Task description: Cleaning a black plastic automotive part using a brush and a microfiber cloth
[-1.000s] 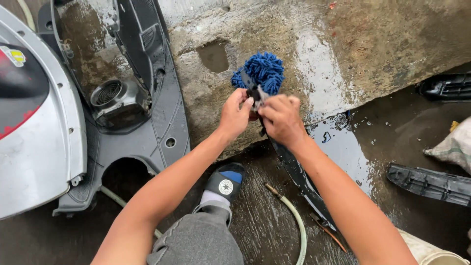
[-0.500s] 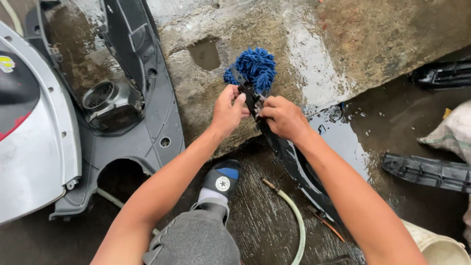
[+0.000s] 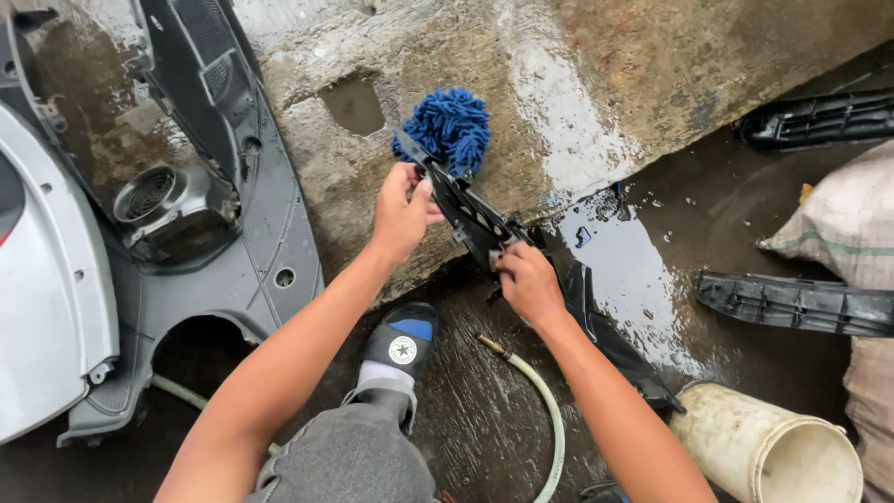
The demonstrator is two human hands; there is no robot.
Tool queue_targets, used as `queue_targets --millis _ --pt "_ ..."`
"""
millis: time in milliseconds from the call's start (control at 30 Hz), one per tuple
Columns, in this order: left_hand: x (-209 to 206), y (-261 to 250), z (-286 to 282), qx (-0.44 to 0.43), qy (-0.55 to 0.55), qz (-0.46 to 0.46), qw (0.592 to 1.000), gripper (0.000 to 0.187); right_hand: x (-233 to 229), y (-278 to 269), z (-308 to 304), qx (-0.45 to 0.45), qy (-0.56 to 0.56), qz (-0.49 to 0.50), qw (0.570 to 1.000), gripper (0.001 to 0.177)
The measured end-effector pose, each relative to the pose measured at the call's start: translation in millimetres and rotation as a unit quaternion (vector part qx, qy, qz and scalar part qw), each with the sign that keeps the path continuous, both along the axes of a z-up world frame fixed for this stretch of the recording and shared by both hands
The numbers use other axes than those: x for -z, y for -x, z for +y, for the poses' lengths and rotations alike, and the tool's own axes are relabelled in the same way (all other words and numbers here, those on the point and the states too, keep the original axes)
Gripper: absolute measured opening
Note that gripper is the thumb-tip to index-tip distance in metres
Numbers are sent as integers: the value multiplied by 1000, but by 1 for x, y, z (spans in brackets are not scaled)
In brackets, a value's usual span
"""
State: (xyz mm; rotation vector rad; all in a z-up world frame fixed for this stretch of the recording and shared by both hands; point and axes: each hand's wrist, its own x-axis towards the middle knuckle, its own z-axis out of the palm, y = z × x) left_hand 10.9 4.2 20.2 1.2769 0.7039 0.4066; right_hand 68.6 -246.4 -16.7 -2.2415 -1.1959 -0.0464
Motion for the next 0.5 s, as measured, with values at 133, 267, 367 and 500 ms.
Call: queue_targets --millis 133,267,367,500 --pt "-5 5 -5 7 -7 -4 1000 19 4 5 -3 43 11 40 998 12" --pt "-25 5 -10 8 -19 -19 1000 17 -34 9 38 75 -91 66 991 16" --pt "-30 7 -6 8 -27 -31 999 14 -47 12 40 59 -108 64 990 16" --pt "-16 4 0 10 -45 -21 999 17 -10 -6 2 61 9 120 991 15"
